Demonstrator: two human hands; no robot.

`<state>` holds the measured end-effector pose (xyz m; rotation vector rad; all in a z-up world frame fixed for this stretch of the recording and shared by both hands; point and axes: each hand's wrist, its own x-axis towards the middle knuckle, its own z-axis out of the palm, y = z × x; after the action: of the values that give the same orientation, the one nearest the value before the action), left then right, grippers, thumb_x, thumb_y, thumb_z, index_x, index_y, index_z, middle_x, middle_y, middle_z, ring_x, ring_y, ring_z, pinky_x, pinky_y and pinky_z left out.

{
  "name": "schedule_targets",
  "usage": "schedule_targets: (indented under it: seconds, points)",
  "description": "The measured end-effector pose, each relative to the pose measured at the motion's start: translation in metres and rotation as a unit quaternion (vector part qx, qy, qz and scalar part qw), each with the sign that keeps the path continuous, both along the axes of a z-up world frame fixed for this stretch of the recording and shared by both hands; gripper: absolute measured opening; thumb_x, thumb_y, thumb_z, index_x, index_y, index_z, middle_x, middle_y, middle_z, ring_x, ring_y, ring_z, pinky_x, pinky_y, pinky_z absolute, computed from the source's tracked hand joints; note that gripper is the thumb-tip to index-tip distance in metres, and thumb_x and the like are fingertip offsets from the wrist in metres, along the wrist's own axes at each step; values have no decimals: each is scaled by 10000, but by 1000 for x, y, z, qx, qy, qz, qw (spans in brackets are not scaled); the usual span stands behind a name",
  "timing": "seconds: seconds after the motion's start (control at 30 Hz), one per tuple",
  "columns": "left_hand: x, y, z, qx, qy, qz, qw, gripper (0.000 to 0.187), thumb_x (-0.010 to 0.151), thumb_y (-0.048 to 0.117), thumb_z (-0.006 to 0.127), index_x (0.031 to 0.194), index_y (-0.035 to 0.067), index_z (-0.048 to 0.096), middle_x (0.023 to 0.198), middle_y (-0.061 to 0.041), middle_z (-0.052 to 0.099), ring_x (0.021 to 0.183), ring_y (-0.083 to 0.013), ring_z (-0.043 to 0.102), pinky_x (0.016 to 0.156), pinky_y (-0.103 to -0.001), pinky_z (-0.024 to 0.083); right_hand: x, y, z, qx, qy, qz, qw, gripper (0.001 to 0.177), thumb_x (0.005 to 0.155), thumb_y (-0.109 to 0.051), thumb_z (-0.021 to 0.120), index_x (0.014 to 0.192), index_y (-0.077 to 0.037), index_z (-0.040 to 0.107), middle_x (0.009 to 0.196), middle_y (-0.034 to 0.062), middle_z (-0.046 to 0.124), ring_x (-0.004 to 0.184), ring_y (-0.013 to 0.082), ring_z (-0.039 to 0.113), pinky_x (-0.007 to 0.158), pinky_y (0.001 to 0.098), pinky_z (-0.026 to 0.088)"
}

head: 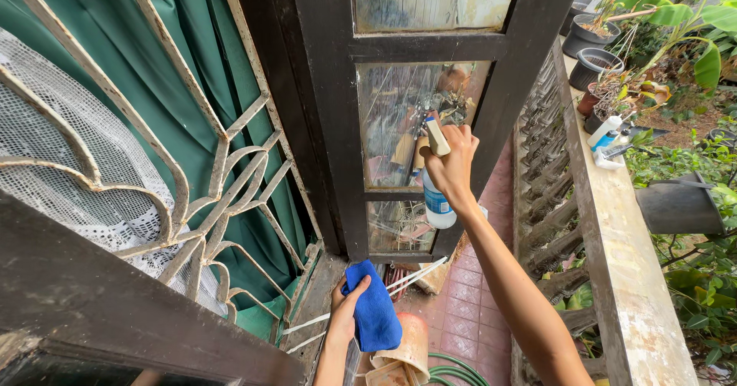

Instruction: The person sprays a cleaning solution onto a window pane and then wipes the glass with a blue cloth. They repeat this process on different sections of the window, moving the cloth to different sides to continue cleaning.

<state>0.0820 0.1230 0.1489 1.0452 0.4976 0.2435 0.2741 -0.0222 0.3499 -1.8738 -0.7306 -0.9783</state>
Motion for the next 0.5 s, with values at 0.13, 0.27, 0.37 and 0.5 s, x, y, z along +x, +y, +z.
schedule_targets:
  seconds: [0.13,0.27,0.37,0.5]
  points:
    - [-1,-3,2,-7,-5,-6,1000,226,713,111,669,921,36,620,826,-50,650,719,-139,623,643,-270,499,-10,12,-14,-52,23,29,998,181,602,-99,616,756,-37,543,778,113,525,838,299,429,750,390,279]
    - [-10,-3,5,-1,0,-4,1000,231,713,117,659,934,57,631,831,-36,650,727,-122,616,656,-261,493,-17,20,-38,-44,109,3,993,142,611,-98,604,696,-35,509,734,122,505,816,280,444,758,373,302]
    - [-15,-1,2,4,-4,3,1000,222,724,121,662,927,39,626,825,-45,646,725,-129,612,657,-266,488,-14,10,-53,-8,16,-2,1000,160,595,-95,600,716,-32,516,752,108,529,826,296,439,744,388,286]
    - [-22,2,-3,-8,-2,9,1000,221,724,124,660,921,32,621,818,-49,643,720,-136,614,648,-276,489,0,-7,-74,0,72,-24,997,130,617,-104,601,683,-33,515,714,94,530,764,286,434,716,383,285]
